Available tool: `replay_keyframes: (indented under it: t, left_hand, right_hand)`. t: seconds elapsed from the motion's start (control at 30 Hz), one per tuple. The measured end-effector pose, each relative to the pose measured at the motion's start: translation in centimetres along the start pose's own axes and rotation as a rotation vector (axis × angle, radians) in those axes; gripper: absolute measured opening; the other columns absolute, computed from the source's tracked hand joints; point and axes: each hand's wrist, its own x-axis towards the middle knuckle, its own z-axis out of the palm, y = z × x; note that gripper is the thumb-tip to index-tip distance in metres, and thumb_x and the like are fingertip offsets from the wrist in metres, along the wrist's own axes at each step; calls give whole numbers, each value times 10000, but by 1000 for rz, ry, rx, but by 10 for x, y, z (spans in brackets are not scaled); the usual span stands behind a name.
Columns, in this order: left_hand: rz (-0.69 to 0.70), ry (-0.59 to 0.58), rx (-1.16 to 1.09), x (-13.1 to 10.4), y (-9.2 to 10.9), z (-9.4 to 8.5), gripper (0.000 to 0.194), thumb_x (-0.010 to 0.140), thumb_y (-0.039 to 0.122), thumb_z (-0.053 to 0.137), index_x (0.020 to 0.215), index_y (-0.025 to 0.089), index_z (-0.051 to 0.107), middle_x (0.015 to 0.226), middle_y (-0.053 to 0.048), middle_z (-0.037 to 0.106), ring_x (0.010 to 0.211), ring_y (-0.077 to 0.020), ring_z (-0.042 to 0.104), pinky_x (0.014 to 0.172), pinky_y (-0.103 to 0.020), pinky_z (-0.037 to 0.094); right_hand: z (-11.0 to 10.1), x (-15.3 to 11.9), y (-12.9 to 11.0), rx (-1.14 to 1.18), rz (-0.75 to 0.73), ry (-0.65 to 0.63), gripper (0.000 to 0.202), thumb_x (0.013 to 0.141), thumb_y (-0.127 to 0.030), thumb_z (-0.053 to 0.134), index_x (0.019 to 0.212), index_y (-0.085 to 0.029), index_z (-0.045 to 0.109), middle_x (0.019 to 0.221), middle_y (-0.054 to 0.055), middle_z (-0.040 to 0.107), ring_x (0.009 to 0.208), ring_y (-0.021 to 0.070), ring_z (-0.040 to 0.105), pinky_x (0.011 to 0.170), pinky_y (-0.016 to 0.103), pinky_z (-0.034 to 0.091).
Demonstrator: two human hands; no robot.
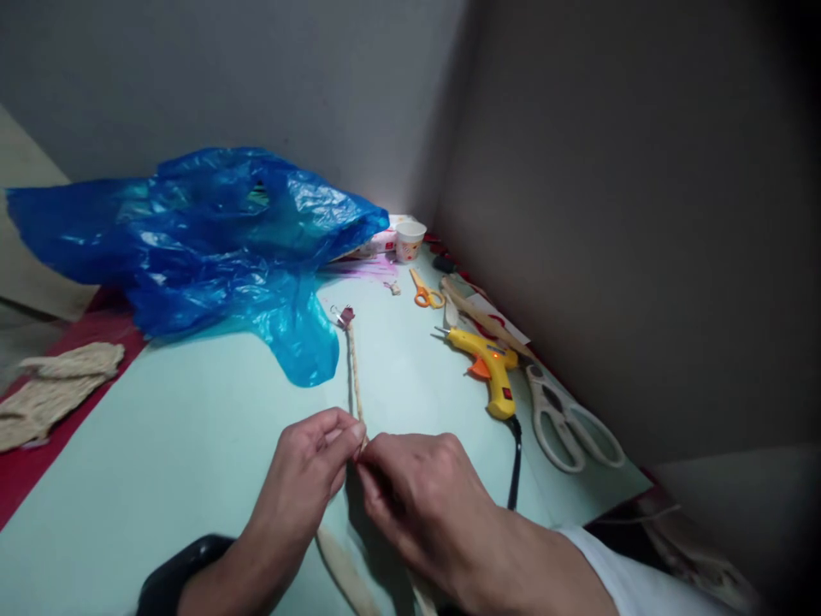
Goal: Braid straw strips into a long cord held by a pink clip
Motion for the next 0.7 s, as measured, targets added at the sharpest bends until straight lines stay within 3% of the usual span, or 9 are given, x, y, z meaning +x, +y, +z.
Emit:
replay_keyframes:
  t: [0.13,0.27,0.37,0.47,0.57,0.7]
  left_hand:
    - [-41,-65,-24,0,4,0,260,789,326,606,612,157,520,437,97,375,407,-42,259,418,-179,195]
    - [-36,-110,-81,0,4,-3,208,804,301,612,680,147,548,471,87,446,425,-33,248,421,-169,191]
    - [-51,-123,-135,0,1,-6,196,813,329,607,743,153,557,555,66,502,462,-40,295,435,-173,199]
    - [-49,-103,-120,-1,-2,-8,203,817,355,602,771,161,566,574,64,490,468,-46,311,442,-185,200]
    - [-36,-85,-113,-1,-6,-11,205,808,359,611,755,167,563,569,66,479,457,-45,296,448,-195,200]
    - [-8,-46,-101,0,-8,-12,213,797,355,622,728,166,555,549,67,464,465,-46,312,458,-189,209]
  right_hand:
    - [18,-7,-9,-328,-375,146,241,851,-54,400,741,-103,609,613,72,581,537,163,478,504,296,343]
    - [18,-10,-9,-390,-436,140,194,829,-34,455,811,-68,645,658,97,606,613,192,519,536,316,383]
    - [2,-7,-5,-189,-290,34,147,867,-99,488,885,-113,633,763,66,618,667,178,513,572,314,397]
    - [-16,1,-1,89,49,17,92,879,-233,546,934,-167,577,892,49,600,790,162,541,689,294,438]
    - [-23,12,3,193,286,-14,219,873,-311,556,1031,-162,523,947,58,598,816,157,566,725,291,452]
    - [-30,26,4,75,196,-106,268,896,-315,525,1097,-139,547,1007,96,611,912,202,564,787,332,433]
